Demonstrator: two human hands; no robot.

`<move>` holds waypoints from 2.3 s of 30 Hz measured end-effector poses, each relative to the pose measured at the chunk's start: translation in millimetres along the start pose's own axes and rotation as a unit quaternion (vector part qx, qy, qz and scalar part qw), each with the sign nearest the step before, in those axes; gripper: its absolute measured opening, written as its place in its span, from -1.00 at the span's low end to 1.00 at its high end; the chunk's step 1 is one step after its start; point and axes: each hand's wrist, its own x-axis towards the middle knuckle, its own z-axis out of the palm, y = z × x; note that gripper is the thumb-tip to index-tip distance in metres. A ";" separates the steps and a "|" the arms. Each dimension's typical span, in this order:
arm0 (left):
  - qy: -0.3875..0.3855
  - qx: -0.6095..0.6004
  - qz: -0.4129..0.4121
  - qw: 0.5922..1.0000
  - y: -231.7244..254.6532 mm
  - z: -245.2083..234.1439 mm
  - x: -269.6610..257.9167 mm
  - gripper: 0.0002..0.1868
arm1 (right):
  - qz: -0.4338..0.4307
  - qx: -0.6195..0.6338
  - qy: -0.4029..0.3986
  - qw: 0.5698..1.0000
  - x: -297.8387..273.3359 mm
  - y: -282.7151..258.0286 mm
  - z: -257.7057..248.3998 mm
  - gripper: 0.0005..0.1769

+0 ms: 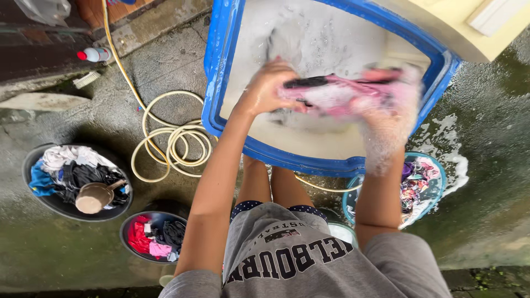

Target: The person washes clothes in a small top-load washing machine, rinses them in plastic basins, and wrings them out by hand.

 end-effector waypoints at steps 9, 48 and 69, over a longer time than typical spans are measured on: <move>0.200 -0.768 -0.072 0.604 -41.7 117.7 13.2 -0.66 | -0.446 -0.257 -0.208 0.831 7.8 184.2 -29.7 -0.88; -0.032 0.322 -0.034 0.946 1.9 28.1 5.6 -0.24 | 0.065 -0.713 -0.286 0.637 70.5 180.5 -80.5 -0.44; 0.255 -0.677 -0.268 0.637 18.8 124.1 28.9 -0.82 | -0.403 -0.427 -0.071 0.806 -11.3 209.0 -48.5 -0.69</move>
